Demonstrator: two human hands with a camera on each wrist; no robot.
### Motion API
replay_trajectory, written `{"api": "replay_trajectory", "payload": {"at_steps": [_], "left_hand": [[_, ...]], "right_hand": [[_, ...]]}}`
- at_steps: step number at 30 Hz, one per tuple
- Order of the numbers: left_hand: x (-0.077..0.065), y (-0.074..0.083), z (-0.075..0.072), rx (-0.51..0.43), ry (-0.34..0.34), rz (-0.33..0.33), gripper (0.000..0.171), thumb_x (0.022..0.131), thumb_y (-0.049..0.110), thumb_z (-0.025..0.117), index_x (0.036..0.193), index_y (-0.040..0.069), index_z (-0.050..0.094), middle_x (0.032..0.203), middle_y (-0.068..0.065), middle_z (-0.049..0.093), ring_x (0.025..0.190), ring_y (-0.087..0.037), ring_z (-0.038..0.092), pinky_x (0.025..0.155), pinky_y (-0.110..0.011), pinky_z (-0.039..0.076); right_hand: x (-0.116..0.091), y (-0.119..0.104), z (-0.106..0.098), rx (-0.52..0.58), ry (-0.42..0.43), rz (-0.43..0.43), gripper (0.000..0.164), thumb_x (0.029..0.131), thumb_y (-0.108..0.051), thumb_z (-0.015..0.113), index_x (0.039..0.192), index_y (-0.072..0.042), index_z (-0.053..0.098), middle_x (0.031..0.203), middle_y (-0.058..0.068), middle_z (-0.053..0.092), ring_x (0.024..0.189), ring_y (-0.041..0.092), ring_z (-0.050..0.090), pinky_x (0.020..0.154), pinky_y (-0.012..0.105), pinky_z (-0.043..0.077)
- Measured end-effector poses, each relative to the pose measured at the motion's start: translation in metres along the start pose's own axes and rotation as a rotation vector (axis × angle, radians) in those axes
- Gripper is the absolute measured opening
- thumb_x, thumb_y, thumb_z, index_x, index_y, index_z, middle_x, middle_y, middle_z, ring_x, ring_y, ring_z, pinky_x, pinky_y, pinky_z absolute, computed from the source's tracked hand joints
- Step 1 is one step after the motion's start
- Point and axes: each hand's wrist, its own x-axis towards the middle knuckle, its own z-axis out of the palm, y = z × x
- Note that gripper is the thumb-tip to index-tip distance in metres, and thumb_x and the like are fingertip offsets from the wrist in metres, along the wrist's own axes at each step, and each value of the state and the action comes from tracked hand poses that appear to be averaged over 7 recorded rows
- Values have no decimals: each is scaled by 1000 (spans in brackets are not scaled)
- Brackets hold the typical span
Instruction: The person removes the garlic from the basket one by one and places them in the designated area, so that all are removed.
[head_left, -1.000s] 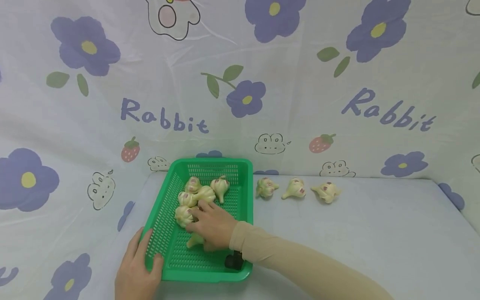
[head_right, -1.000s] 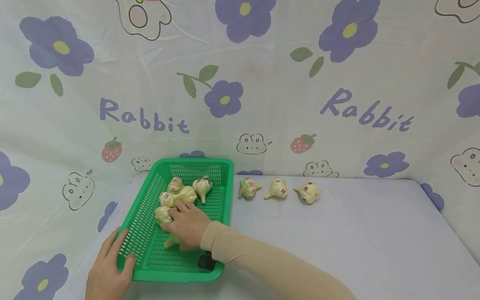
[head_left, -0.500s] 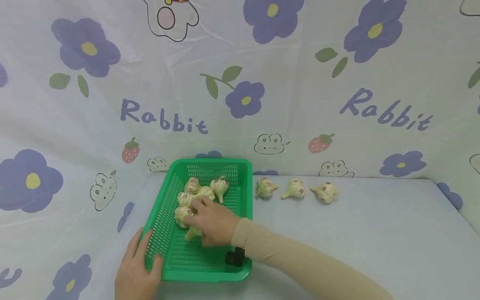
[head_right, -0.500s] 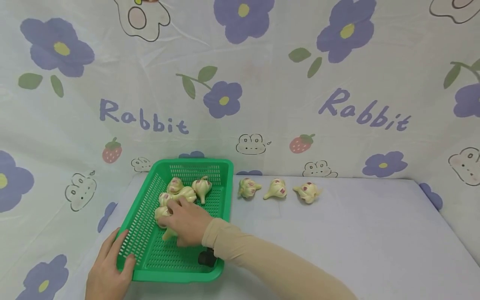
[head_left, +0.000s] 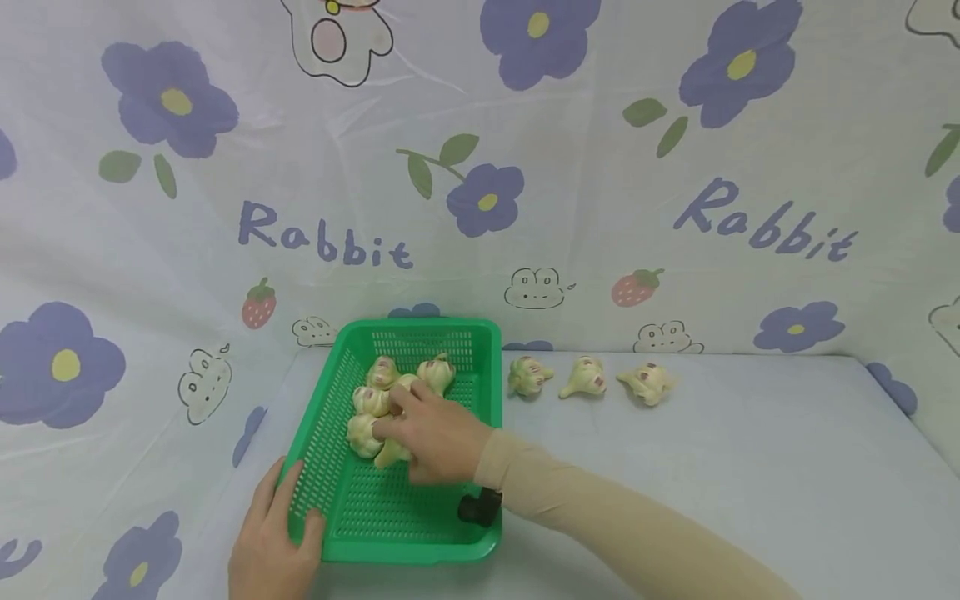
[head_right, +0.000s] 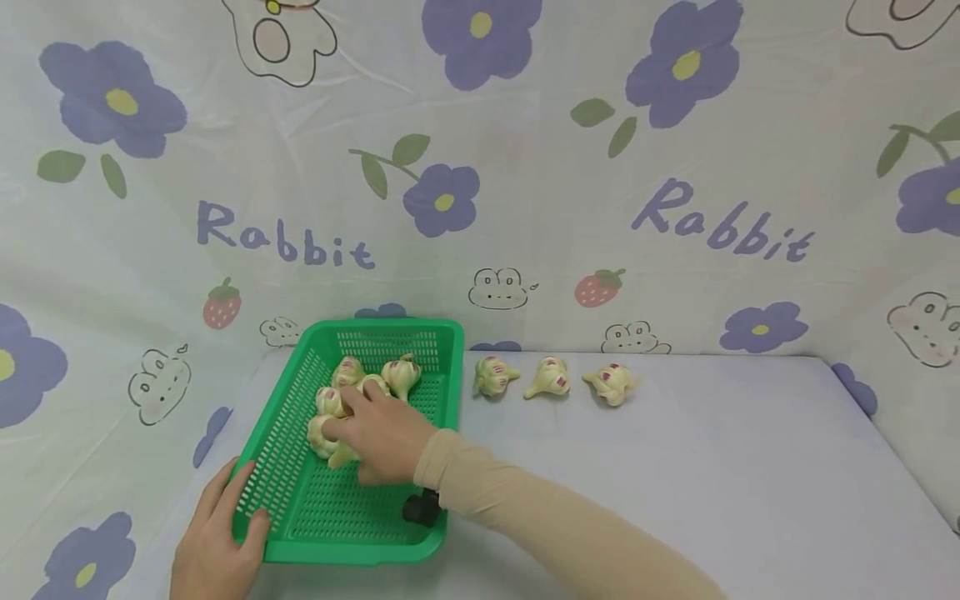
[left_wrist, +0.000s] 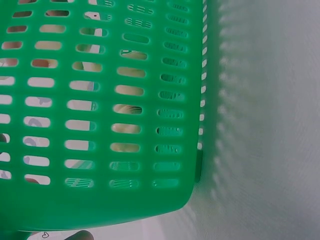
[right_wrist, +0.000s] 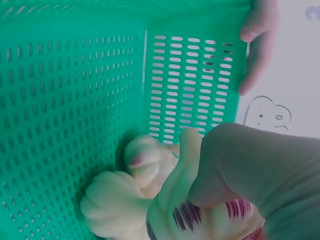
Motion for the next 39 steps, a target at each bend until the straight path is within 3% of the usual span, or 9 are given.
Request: {"api": "replay_trajectory", "payload": {"at_steps": [6,10,15,20,26,32,39], "left_hand": [[0,1,0,-1,-5,-9,62,88,10,67,149,7,56,153,-16,52,131,-45,58,95,-65,54],[0,1,0,7,-6,-16,62,88,11,67,148,8,56,154,-15,52,131,-44,59,94,-64,54],[0,3,0,4,10,-18,61,87,11,67,147,8,58,153,-15,53,131,-44,59,94,-64,55],[0,3,0,-8,14,-23,60,87,10,67,147,7,58,153,-16,53,131,-44,58,96,-63,54],[0,4,0,-7,6,-24,60,88,11,66,147,7,57,153,-16,52,131,-45,58,96,-64,53],[0,7,-2,0,-9,-43,60,89,11,66,148,7,56,154,-16,51,133,-44,58,97,-63,53],[0,7,-2,3,-11,-46,60,89,11,65,148,6,56,154,-16,51,132,-44,58,97,-63,54]], "right_hand": [[-12,7,-13,74,41,21,51,76,-6,72,124,-21,69,114,7,53,94,19,42,59,19,36],[-23,14,-21,162,71,55,47,74,-5,71,120,-17,67,115,8,51,99,21,43,54,18,38],[-38,24,-29,235,126,80,45,74,-2,68,118,-14,67,116,8,50,97,20,41,60,18,40],[-54,34,-34,270,171,116,46,74,-2,66,118,-16,67,115,8,51,96,18,42,57,16,45],[-74,46,-36,273,217,161,45,74,-4,67,118,-15,68,113,7,51,99,17,48,67,17,51],[-92,57,-38,294,220,246,45,75,-4,71,120,-13,69,114,6,50,102,16,53,70,15,54],[-111,71,-38,299,208,330,47,75,-3,72,120,-13,69,114,5,49,88,9,55,69,19,55]]}}
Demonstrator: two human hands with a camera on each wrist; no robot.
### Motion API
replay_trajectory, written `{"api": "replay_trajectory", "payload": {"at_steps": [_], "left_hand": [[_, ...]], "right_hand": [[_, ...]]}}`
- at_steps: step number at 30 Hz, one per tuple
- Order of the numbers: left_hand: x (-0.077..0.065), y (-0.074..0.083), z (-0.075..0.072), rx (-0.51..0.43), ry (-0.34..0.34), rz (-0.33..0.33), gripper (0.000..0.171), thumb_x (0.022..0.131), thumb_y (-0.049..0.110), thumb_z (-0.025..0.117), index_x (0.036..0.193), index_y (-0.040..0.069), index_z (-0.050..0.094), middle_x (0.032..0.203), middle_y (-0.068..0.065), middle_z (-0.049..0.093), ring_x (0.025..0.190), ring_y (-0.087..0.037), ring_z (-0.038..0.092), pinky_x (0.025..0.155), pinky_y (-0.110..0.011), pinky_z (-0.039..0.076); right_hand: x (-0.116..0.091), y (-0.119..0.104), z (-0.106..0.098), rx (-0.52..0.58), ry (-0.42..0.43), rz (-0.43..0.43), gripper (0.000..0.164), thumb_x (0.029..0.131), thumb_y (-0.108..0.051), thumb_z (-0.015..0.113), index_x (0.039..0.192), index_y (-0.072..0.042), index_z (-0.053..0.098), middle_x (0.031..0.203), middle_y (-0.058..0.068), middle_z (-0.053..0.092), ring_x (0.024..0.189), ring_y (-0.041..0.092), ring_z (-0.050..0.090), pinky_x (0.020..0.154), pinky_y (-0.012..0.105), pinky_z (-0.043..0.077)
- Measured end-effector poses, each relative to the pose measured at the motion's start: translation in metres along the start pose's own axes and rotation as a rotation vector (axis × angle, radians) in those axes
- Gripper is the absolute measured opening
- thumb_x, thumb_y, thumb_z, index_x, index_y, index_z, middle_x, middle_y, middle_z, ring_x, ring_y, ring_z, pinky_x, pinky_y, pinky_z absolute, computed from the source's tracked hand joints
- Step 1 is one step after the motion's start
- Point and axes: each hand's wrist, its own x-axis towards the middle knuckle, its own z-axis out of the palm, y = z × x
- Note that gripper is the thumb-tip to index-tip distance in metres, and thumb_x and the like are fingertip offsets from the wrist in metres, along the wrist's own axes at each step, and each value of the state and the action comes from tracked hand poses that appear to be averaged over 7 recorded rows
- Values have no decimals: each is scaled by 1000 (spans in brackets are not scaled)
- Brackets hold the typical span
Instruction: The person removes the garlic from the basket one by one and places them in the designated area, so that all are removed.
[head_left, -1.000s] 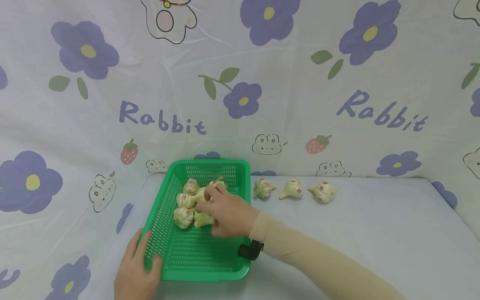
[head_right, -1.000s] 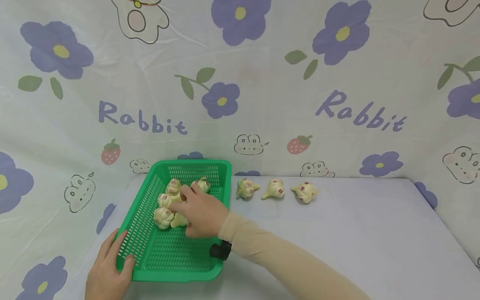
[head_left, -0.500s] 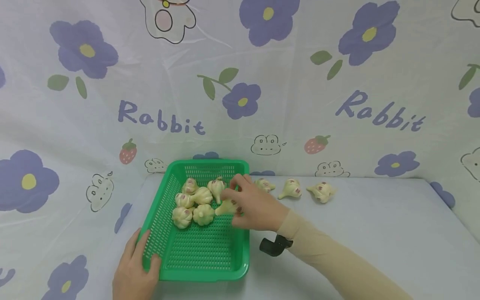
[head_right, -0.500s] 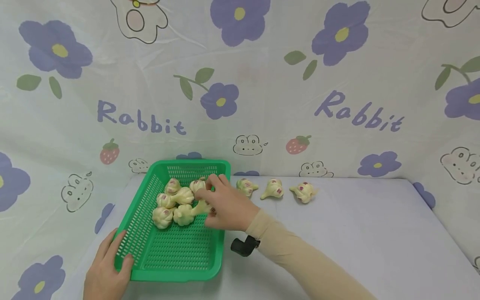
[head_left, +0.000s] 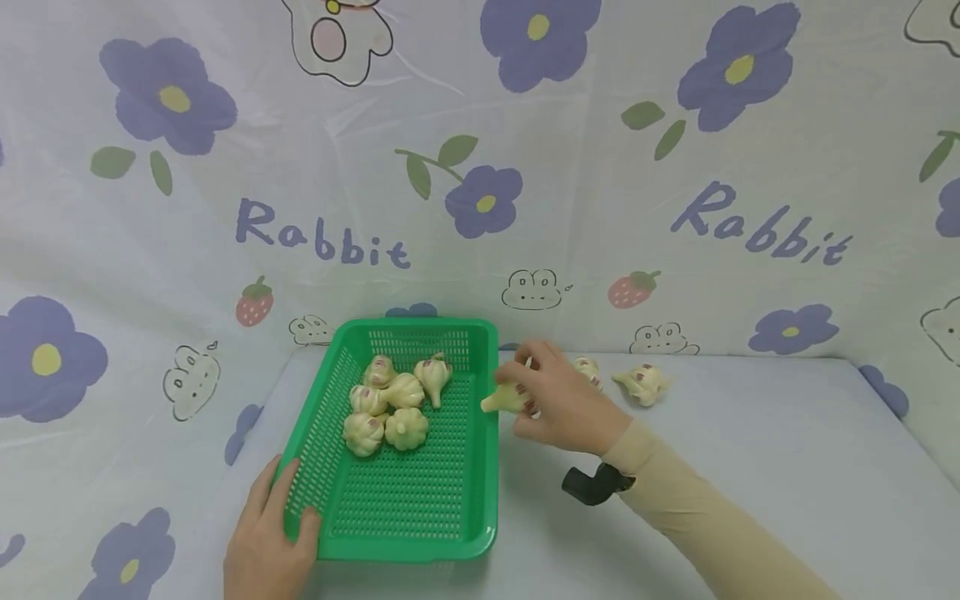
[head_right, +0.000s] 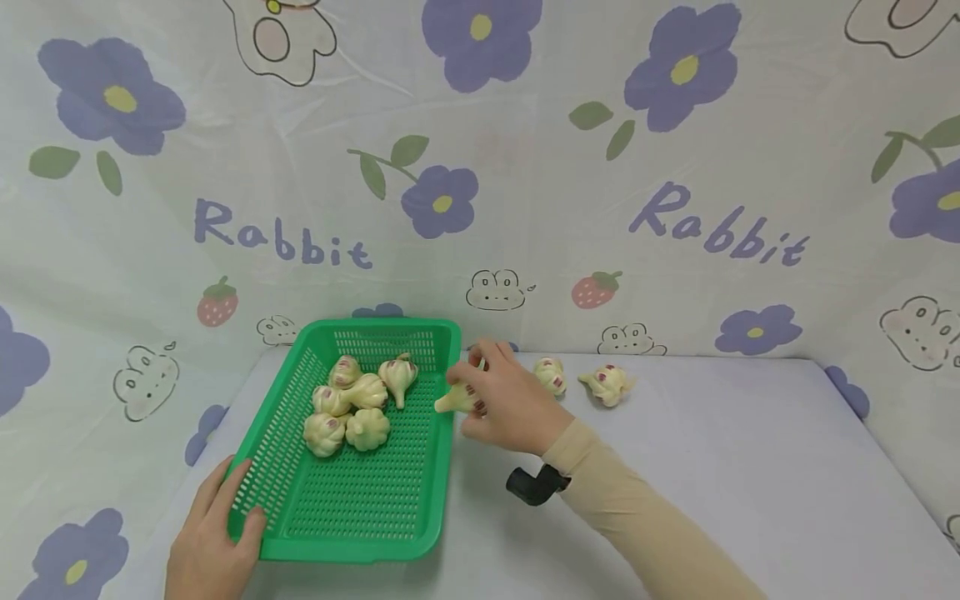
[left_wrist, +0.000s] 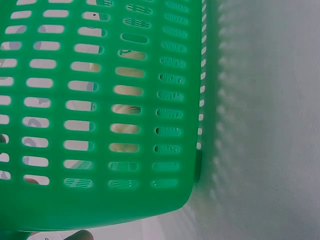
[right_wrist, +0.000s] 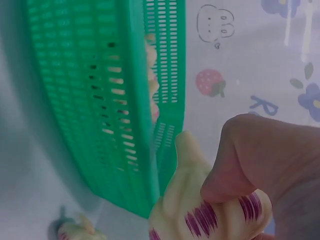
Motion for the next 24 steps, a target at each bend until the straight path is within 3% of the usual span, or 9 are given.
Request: {"api": "replay_trajectory", "payload": {"at_steps": [11,19,24], "left_hand": [[-1,-2,3,-12,24,11,60,88,11,66,147,7,57,153,-16,52,131,-45,59,95,-65,54],[-1,-3,3,-15,24,15,59,88,10,66,147,6,57,153,-16,52,130,-45,59,93,-66,54],[-2,-4,5,-9,15,12,60,89,11,66,148,7,57,154,-17,52,131,-45,59,94,-66,54]], "right_hand": [[-10,16,6,21,29,52,42,74,-3,75,115,-13,69,108,6,50,103,18,51,70,19,57],[-17,25,14,-24,58,65,41,72,-5,75,113,-12,71,108,9,51,94,18,48,68,24,50],[-24,34,27,-85,24,63,45,70,-5,81,114,-11,72,104,8,53,91,17,50,69,24,50]]}}
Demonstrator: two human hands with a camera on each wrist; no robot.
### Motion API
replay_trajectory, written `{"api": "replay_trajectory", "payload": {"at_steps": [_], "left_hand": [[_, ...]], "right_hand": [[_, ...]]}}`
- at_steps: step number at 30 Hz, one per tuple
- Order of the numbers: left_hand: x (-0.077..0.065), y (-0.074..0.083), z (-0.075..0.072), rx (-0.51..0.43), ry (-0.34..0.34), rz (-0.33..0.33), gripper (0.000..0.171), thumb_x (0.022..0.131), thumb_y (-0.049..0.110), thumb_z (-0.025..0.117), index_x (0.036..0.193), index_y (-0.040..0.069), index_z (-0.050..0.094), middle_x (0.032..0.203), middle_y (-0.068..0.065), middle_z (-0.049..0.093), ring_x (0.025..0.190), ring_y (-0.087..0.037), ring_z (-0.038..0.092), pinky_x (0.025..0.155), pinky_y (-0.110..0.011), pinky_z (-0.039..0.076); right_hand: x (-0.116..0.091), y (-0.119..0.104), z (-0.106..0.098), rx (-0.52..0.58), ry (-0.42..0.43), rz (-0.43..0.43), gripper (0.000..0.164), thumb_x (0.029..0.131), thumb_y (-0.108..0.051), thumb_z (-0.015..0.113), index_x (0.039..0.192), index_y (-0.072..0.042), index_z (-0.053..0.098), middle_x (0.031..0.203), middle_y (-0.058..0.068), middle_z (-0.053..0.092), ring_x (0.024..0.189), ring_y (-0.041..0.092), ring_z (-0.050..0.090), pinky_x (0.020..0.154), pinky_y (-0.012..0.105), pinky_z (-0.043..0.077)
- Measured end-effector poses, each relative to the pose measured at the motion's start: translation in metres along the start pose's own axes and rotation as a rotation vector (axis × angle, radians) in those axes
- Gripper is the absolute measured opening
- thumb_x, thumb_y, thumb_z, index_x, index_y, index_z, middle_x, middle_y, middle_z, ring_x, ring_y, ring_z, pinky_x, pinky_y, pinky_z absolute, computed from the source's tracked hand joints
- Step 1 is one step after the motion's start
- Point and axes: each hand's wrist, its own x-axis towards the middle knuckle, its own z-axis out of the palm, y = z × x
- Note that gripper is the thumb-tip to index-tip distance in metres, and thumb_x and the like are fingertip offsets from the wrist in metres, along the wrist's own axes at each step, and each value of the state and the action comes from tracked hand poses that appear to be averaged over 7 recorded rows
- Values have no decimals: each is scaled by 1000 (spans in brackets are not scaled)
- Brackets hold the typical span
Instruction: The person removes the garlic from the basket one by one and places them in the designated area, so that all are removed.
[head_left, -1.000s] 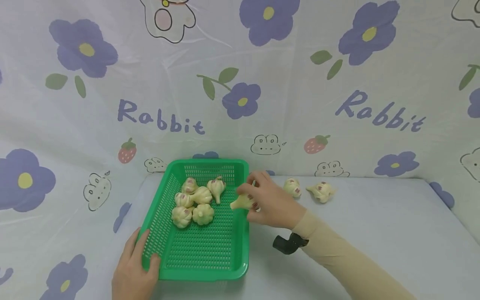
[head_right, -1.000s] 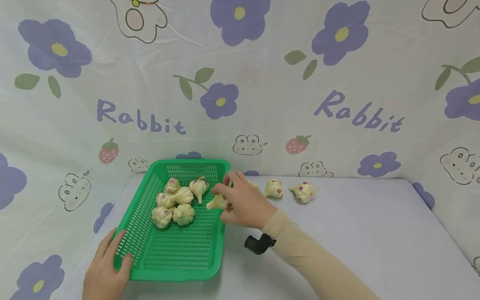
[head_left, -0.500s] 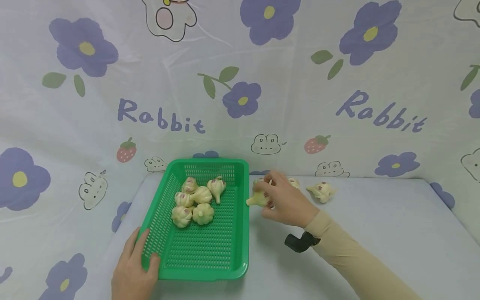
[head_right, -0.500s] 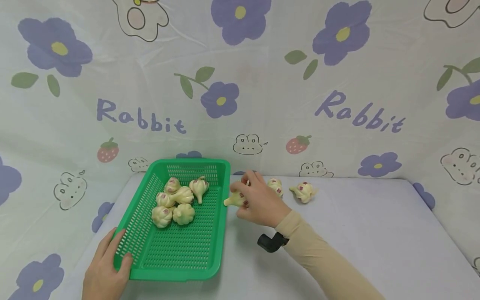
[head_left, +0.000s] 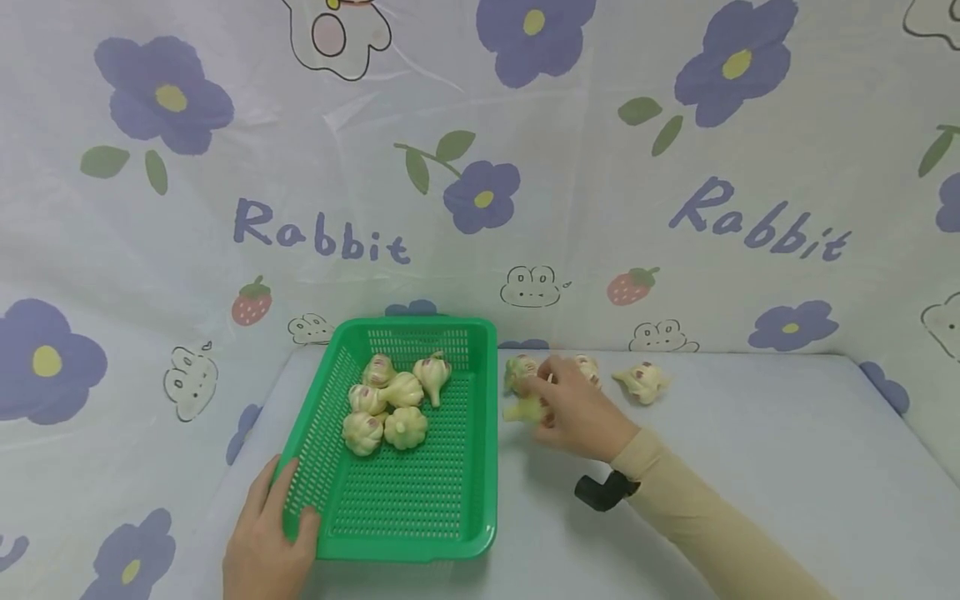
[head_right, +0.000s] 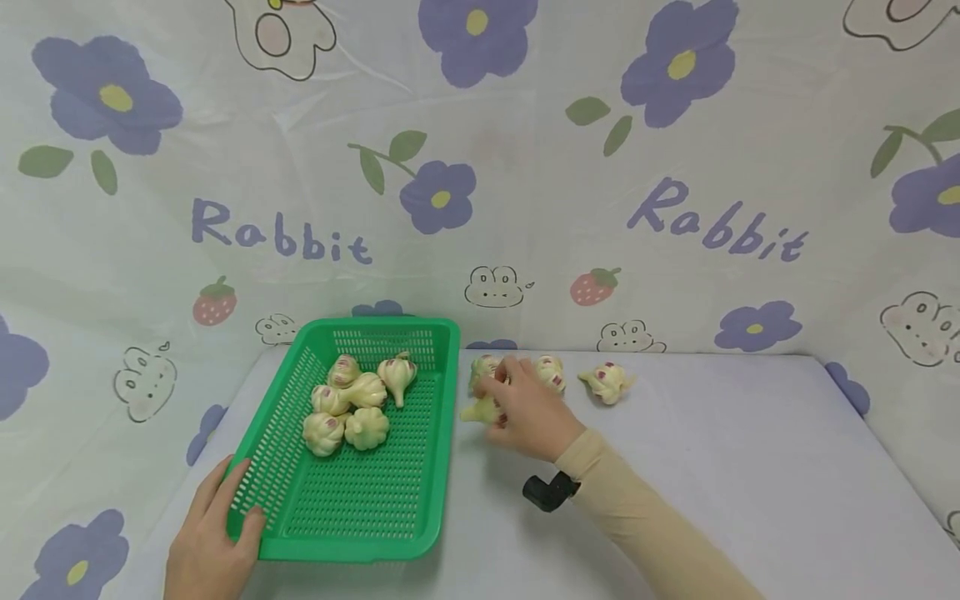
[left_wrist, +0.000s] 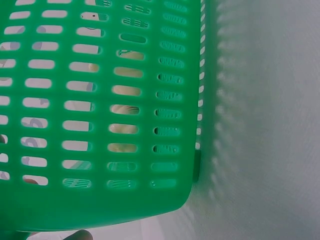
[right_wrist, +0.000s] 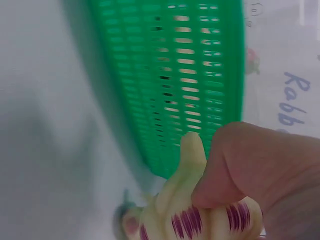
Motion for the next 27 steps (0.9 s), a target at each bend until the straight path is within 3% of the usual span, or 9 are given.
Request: {"api": "replay_trajectory", "payload": {"at_steps": [9,27], "left_hand": [[0,-3,2,-11,29,24,60,88,10,67,147,7,57,153,-16,53,131,-45,58,95,-65,54],[0,-2,0,-4,8,-2,61,88,11,67,149,7,56,154,-16,51,133,-46,57,96,-66,53]], "right_hand": [[-5,7,25,18,-94,15,40,73,-4,80,111,-14,70,110,7,56,96,17,49,70,22,50],[-7,12,43,-31,-121,25,42,71,-4,82,111,-11,72,108,8,55,93,19,48,68,26,48]]}}
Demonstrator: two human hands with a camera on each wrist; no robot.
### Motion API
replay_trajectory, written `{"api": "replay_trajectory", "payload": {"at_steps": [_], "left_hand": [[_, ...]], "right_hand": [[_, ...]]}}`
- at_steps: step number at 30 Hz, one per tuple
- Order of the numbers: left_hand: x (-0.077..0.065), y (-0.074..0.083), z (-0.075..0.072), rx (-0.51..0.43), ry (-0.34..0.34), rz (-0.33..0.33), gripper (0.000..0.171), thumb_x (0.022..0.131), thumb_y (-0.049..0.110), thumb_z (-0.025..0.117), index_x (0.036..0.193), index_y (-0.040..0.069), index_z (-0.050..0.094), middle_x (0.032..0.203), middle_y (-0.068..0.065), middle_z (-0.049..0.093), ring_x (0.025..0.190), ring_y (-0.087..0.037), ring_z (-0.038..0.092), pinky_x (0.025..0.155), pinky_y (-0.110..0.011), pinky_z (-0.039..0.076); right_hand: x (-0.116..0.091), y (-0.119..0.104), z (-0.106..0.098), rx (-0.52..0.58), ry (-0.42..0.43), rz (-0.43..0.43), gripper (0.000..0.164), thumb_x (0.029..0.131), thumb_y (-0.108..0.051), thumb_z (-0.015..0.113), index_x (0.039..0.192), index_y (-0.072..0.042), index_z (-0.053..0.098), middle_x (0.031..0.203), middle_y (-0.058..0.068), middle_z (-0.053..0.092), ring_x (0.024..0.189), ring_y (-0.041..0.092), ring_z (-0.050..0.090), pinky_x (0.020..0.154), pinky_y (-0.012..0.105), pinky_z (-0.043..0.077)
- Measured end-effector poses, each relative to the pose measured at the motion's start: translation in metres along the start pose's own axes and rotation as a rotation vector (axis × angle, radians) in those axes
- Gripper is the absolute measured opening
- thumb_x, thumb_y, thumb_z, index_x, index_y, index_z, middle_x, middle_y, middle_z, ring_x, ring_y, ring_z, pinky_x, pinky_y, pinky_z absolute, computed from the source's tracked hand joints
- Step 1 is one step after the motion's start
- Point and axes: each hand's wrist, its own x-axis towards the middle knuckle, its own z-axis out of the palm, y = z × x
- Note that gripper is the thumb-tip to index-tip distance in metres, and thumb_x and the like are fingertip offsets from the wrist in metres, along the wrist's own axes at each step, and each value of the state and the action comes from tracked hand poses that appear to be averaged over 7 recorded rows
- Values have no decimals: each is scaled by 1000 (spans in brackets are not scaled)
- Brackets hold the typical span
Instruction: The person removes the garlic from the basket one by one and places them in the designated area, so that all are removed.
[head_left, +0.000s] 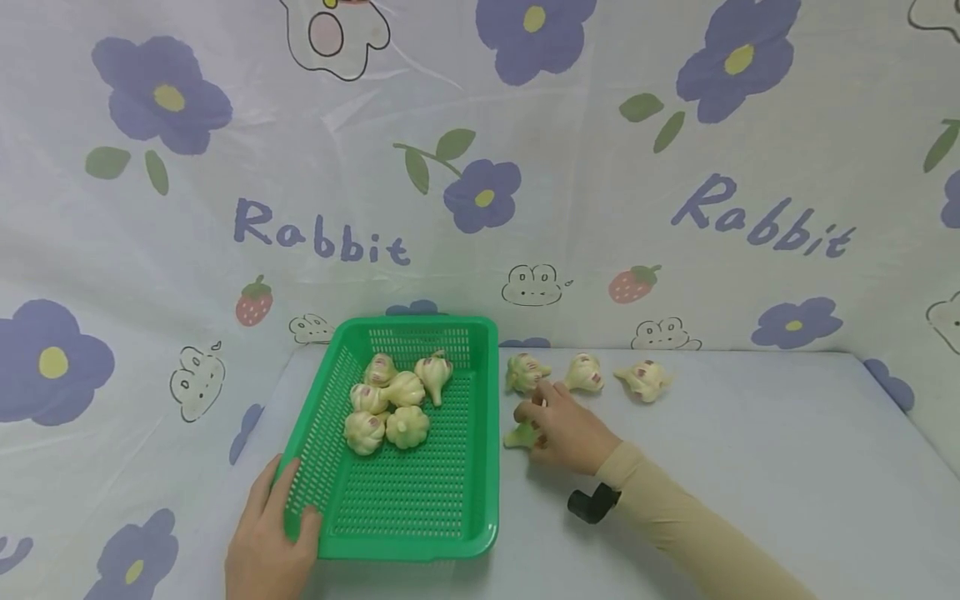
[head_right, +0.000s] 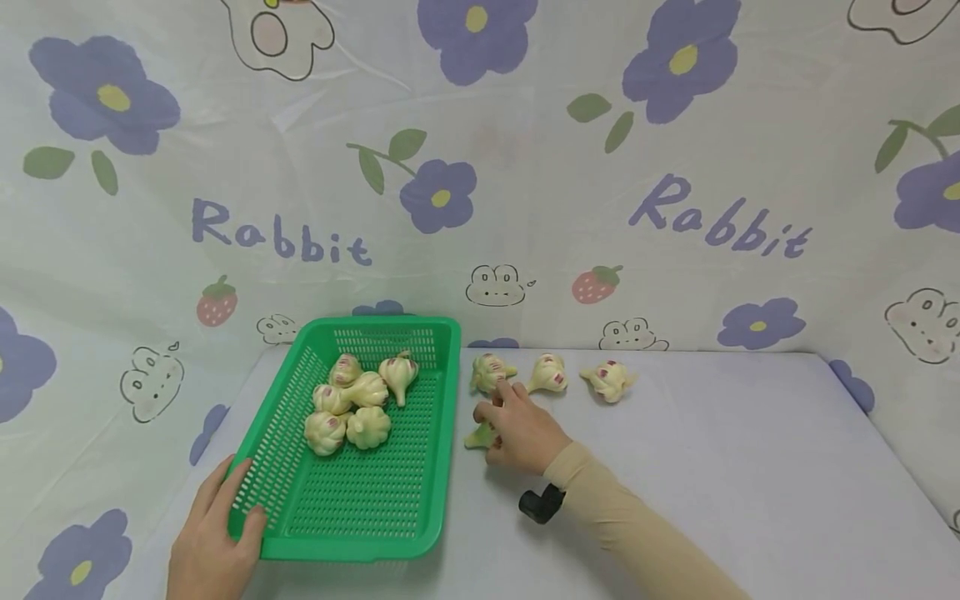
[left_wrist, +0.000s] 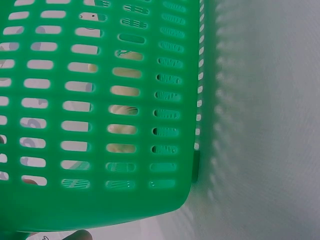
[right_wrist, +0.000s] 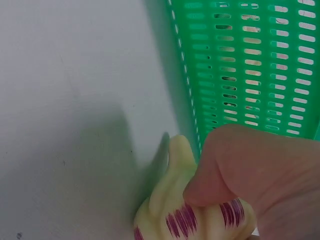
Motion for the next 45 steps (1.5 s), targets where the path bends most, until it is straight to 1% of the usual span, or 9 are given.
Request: {"api": "replay_trajectory", "payload": {"at_steps": [14,20,25,28,31,34,38,42,45], "left_hand": [[1,3,-2,11,-26,-16,60,90,12,66,149,7,56,155,-16,51,134,-46,56,99,-65,52],[1,2,-1,6,-13,-3,60,89,11,66,148,6,56,154,-16,51,133,-46,57,97,-65,53],[1,2,-1,0,-7,-3,60,89,10,66,148,6,56,154,-16,51,133,-45,57,97,-65,53],[1,1,-1,-3,-8,2,60,89,11,66,148,7,56,154,-16,51,133,-45,57,96,-66,53],[1,-1,0,-4,-11,9,61,89,11,66,149,7,55,155,-16,51,133,-46,57,96,-67,53],[0,-1,0,-2,-13,12,61,89,11,67,149,7,55,155,-16,51,133,-47,57,95,-68,53],[0,-2,1,-1,-7,11,61,89,10,67,148,7,56,155,-16,51,133,-46,57,96,-67,53],[0,-3,2,1,0,11,61,88,10,67,148,7,56,154,-15,51,132,-46,57,95,-67,53],[0,-3,2,1,3,16,61,88,11,67,148,7,56,154,-15,51,132,-46,58,94,-67,53]], "right_hand": [[0,-1,3,-20,4,0,42,71,-5,83,111,-13,72,111,10,55,94,19,48,65,23,46],[0,0,4,-14,7,-1,44,70,-4,82,113,-13,72,114,10,56,96,19,49,66,23,48],[0,-1,2,-18,10,-15,45,73,-10,85,116,-14,72,116,10,57,99,19,51,68,23,51],[1,-2,-1,-24,21,-22,46,74,-13,86,117,-14,71,117,10,58,99,19,51,67,23,51],[2,-3,-7,-26,36,-21,45,76,-15,84,119,-14,70,117,11,58,98,20,49,63,22,48],[3,-4,-13,-34,76,-39,42,76,-15,83,117,-13,72,115,11,59,96,21,50,62,23,48],[4,-5,-23,-57,134,-71,40,77,-13,81,116,-12,73,112,13,59,94,22,52,65,27,50],[5,-9,-36,-45,129,-51,42,81,-14,80,122,-12,72,115,13,58,97,23,52,65,27,50],[7,-13,-47,-33,129,-40,42,82,-15,80,123,-13,71,117,12,57,100,24,51,62,26,50]]}}
